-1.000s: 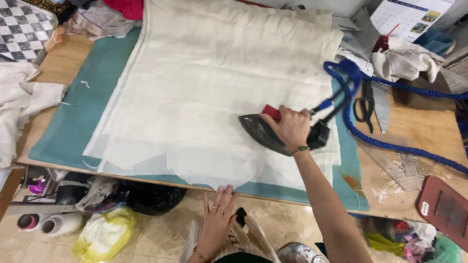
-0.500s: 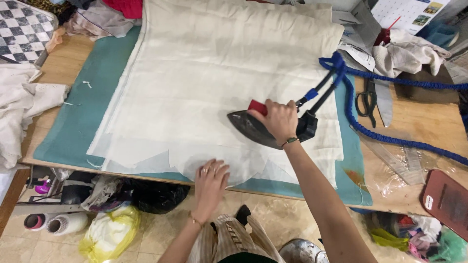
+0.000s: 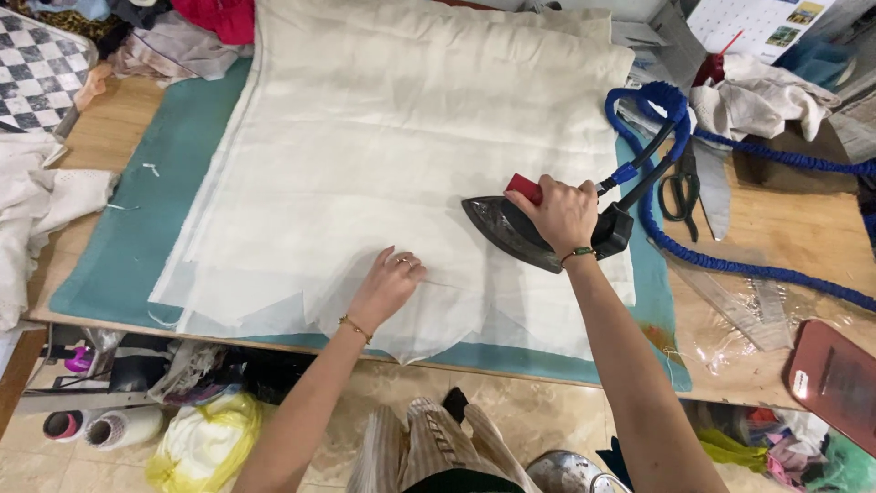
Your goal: The person irons a large piece of white fabric laid out on a table using a steam iron. They repeatedly smooth the fabric with their hands and move the iron across the surface to remove wrinkles.
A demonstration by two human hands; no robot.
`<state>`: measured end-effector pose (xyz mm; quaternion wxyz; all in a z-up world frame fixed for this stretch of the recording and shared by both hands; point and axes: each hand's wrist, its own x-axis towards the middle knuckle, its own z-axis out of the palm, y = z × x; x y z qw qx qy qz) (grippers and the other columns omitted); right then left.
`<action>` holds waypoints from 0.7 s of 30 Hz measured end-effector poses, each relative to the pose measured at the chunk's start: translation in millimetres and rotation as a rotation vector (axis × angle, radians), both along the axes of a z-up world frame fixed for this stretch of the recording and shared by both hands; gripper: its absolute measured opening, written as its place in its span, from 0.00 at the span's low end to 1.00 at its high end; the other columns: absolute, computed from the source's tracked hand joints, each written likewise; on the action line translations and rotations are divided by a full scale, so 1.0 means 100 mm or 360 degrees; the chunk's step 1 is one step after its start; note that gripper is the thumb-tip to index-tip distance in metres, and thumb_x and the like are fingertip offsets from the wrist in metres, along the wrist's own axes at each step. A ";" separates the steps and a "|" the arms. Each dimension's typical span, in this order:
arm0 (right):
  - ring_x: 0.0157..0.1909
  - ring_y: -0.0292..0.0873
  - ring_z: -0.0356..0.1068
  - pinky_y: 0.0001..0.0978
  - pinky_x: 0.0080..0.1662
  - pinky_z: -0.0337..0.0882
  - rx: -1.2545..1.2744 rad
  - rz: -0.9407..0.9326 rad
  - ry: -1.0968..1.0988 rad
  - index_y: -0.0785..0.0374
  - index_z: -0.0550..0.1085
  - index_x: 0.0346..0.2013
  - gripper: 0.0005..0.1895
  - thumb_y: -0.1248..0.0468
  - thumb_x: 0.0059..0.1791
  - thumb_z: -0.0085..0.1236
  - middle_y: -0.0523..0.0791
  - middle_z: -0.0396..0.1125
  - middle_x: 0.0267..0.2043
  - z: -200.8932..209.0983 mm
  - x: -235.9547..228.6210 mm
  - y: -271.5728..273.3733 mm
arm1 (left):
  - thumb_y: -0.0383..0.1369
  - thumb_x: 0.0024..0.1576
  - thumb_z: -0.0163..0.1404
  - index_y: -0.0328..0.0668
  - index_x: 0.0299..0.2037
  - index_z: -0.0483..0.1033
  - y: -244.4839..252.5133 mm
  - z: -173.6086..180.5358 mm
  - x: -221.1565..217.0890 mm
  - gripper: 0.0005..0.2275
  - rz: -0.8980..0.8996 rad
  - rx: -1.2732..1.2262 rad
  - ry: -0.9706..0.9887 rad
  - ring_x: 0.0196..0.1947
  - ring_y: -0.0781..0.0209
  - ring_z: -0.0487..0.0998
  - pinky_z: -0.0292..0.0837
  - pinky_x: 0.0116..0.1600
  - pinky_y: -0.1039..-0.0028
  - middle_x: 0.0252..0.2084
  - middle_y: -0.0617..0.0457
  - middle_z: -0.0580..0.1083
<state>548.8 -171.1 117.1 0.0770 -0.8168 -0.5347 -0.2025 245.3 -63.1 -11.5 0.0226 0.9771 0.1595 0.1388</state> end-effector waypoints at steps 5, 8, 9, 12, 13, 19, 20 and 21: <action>0.14 0.45 0.62 0.38 0.42 0.61 0.0012 0.0002 0.0024 0.58 0.74 0.21 0.37 0.28 0.51 0.51 0.44 0.66 0.14 -0.03 0.04 -0.04 | 0.27 0.60 0.51 0.43 0.44 0.81 0.12 -0.03 0.09 0.06 0.0069 -0.0273 -0.0029 0.55 0.57 0.76 0.62 0.69 0.56 0.50 0.52 0.79; 0.14 0.45 0.61 0.38 0.41 0.61 0.0021 0.0008 0.0020 0.58 0.74 0.21 0.37 0.28 0.50 0.53 0.44 0.66 0.14 -0.03 0.03 -0.04 | 0.28 0.59 0.53 0.42 0.41 0.81 0.08 0.10 0.12 0.04 0.0142 -0.0319 -0.0253 0.51 0.56 0.78 0.66 0.63 0.59 0.46 0.52 0.80; 0.13 0.45 0.60 0.38 0.41 0.61 0.0026 0.0008 0.0010 0.59 0.74 0.20 0.37 0.28 0.50 0.53 0.44 0.65 0.13 -0.02 0.03 -0.04 | 0.28 0.58 0.54 0.42 0.40 0.80 0.06 0.16 0.13 0.03 0.0169 -0.0285 -0.0416 0.48 0.55 0.79 0.67 0.59 0.60 0.43 0.51 0.80; 0.14 0.45 0.60 0.38 0.41 0.61 0.0018 0.0003 0.0007 0.58 0.73 0.20 0.37 0.28 0.50 0.54 0.44 0.65 0.13 0.02 0.01 -0.04 | 0.29 0.55 0.57 0.40 0.37 0.78 -0.09 0.29 0.13 0.04 0.0305 -0.0055 -0.0593 0.43 0.54 0.79 0.66 0.52 0.62 0.37 0.50 0.79; 0.14 0.45 0.60 0.38 0.41 0.61 0.0018 0.0002 0.0008 0.58 0.73 0.20 0.37 0.28 0.50 0.54 0.44 0.65 0.13 0.02 0.02 -0.03 | 0.29 0.55 0.57 0.40 0.37 0.78 -0.12 0.28 0.15 0.04 0.0304 -0.0055 -0.0592 0.43 0.54 0.79 0.66 0.52 0.62 0.37 0.50 0.79; 0.14 0.45 0.60 0.37 0.41 0.60 0.0017 0.0009 0.0048 0.58 0.73 0.20 0.36 0.29 0.51 0.52 0.43 0.66 0.14 0.03 0.02 -0.03 | 0.36 0.63 0.57 0.43 0.39 0.77 -0.34 0.02 0.19 0.07 0.0540 -0.0238 -0.0328 0.41 0.59 0.77 0.63 0.53 0.64 0.35 0.53 0.78; 0.14 0.44 0.60 0.37 0.41 0.60 0.0009 0.0006 0.0051 0.58 0.73 0.20 0.36 0.29 0.50 0.52 0.43 0.66 0.14 0.03 0.02 -0.04 | 0.35 0.61 0.57 0.43 0.40 0.77 -0.39 0.05 0.19 0.06 0.0459 -0.0163 -0.0475 0.44 0.59 0.76 0.62 0.54 0.62 0.39 0.53 0.78; 0.14 0.44 0.60 0.37 0.41 0.60 0.0002 0.0002 0.0055 0.58 0.73 0.20 0.37 0.28 0.50 0.52 0.43 0.67 0.14 0.03 0.02 -0.04 | 0.34 0.59 0.57 0.44 0.41 0.77 -0.44 0.07 0.18 0.06 0.0377 -0.0087 -0.0621 0.46 0.59 0.76 0.61 0.55 0.61 0.43 0.53 0.78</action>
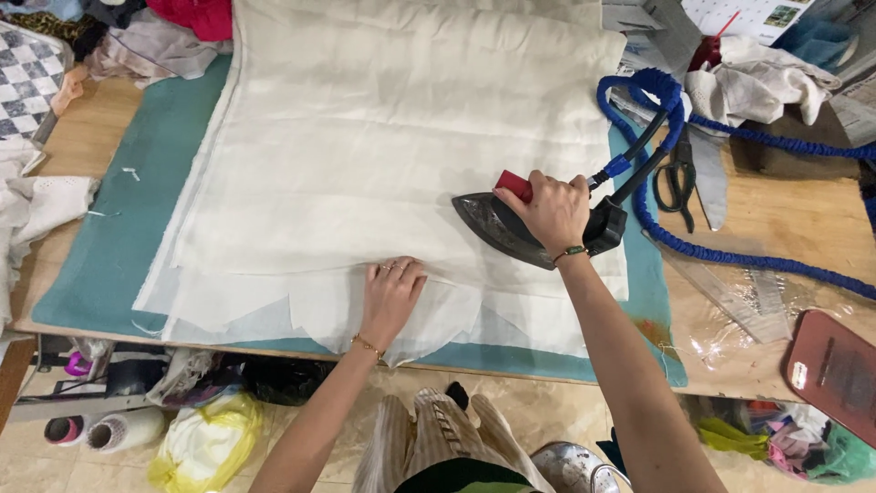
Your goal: The person irons a large piece of white fabric laid out on a table using a steam iron. They repeatedly smooth the fabric with their hands and move the iron across the surface to remove wrinkles.
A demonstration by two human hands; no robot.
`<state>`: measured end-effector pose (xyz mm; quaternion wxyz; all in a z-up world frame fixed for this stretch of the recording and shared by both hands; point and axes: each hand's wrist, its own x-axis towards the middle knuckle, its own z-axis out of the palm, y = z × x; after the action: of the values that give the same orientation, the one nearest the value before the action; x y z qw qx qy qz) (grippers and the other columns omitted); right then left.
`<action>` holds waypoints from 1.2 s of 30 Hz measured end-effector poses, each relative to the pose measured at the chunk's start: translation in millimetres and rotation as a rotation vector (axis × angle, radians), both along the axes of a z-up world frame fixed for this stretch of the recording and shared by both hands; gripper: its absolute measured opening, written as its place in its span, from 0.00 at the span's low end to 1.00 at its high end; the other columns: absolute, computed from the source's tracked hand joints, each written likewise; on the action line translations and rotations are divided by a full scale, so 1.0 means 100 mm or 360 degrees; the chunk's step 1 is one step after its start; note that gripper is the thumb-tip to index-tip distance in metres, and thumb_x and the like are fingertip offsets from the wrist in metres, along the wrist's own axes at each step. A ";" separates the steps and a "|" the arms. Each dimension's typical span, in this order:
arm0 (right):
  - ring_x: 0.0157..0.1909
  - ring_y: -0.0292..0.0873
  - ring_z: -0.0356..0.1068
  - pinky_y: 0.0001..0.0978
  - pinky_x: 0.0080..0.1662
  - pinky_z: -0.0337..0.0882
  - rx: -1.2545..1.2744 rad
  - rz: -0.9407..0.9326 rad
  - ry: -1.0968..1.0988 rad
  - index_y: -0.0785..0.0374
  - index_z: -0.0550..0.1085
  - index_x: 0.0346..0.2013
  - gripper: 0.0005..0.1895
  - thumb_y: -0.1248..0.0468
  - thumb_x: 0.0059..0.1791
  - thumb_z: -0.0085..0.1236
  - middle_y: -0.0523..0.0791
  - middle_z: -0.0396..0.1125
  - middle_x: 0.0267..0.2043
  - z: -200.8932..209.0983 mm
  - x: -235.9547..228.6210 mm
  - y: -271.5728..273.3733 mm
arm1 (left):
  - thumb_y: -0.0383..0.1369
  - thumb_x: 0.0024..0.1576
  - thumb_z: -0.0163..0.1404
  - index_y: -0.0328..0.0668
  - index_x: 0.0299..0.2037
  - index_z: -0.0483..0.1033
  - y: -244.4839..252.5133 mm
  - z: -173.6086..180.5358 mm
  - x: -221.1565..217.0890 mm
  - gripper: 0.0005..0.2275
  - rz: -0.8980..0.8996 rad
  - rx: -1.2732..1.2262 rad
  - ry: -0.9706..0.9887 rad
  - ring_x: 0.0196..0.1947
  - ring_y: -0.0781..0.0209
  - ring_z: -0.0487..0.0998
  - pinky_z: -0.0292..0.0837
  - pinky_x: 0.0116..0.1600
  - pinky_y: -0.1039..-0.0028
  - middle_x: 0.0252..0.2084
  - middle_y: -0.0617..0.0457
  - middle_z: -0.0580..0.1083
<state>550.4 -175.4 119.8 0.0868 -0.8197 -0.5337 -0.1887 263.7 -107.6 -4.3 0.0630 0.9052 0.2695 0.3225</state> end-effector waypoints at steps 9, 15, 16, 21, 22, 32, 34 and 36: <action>0.13 0.44 0.60 0.37 0.40 0.60 -0.0031 -0.0022 0.0042 0.58 0.73 0.21 0.37 0.27 0.50 0.51 0.43 0.67 0.14 -0.01 0.00 0.01 | 0.38 0.56 0.56 0.41 0.46 0.78 -0.14 0.00 0.04 0.13 -0.0076 -0.0285 0.0196 0.54 0.51 0.70 0.56 0.65 0.52 0.50 0.50 0.71; 0.15 0.45 0.60 0.38 0.41 0.61 0.0121 0.0069 -0.0033 0.59 0.72 0.20 0.35 0.30 0.50 0.54 0.43 0.67 0.16 -0.02 -0.08 -0.05 | 0.38 0.59 0.55 0.38 0.51 0.76 -0.26 -0.13 -0.03 0.15 -0.0172 -0.0261 0.0135 0.58 0.50 0.68 0.60 0.66 0.54 0.57 0.49 0.70; 0.15 0.45 0.60 0.38 0.41 0.61 0.0122 0.0074 -0.0033 0.59 0.72 0.20 0.35 0.30 0.50 0.54 0.43 0.67 0.16 0.00 -0.12 -0.06 | 0.38 0.59 0.55 0.38 0.51 0.76 -0.27 -0.11 -0.04 0.15 -0.0167 -0.0260 0.0134 0.58 0.50 0.68 0.60 0.66 0.54 0.57 0.49 0.70; 0.14 0.45 0.61 0.39 0.40 0.61 0.0051 0.0079 0.0013 0.58 0.72 0.20 0.35 0.31 0.50 0.55 0.44 0.67 0.15 0.01 -0.28 -0.10 | 0.43 0.58 0.55 0.42 0.58 0.74 -0.34 0.01 -0.05 0.21 -0.0209 -0.0156 0.0237 0.60 0.50 0.65 0.58 0.65 0.52 0.58 0.50 0.68; 0.14 0.45 0.61 0.39 0.40 0.61 0.0051 0.0076 0.0009 0.58 0.72 0.20 0.35 0.31 0.50 0.55 0.44 0.67 0.15 0.02 -0.32 -0.11 | 0.43 0.58 0.55 0.42 0.58 0.74 -0.36 0.06 -0.06 0.21 -0.0213 -0.0155 0.0234 0.60 0.50 0.65 0.58 0.65 0.52 0.58 0.50 0.68; 0.15 0.45 0.63 0.37 0.38 0.62 0.0066 0.0208 -0.0050 0.57 0.71 0.20 0.34 0.30 0.49 0.55 0.43 0.67 0.14 0.05 -0.67 -0.24 | 0.48 0.57 0.53 0.44 0.61 0.73 -0.66 0.20 -0.11 0.25 -0.0008 -0.0241 0.0317 0.62 0.44 0.63 0.52 0.66 0.41 0.58 0.43 0.64; 0.14 0.44 0.63 0.37 0.38 0.62 0.0017 0.0218 -0.0013 0.57 0.72 0.19 0.34 0.30 0.48 0.55 0.43 0.67 0.14 0.05 -0.73 -0.26 | 0.48 0.57 0.53 0.44 0.61 0.72 -0.71 0.21 -0.10 0.25 0.0029 -0.0237 0.0288 0.64 0.44 0.63 0.52 0.66 0.40 0.59 0.42 0.64; 0.15 0.43 0.64 0.37 0.39 0.63 0.0058 0.0312 0.0001 0.58 0.72 0.20 0.34 0.30 0.48 0.55 0.44 0.68 0.15 0.03 -0.78 -0.29 | 0.47 0.57 0.54 0.43 0.61 0.71 -0.73 0.22 -0.10 0.25 0.0064 -0.0242 0.0256 0.65 0.43 0.62 0.51 0.65 0.38 0.59 0.42 0.64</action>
<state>472.2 -204.0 122.8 0.1198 -0.7618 -0.6080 -0.1888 253.8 -180.1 17.8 0.1033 0.9152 0.3154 0.2286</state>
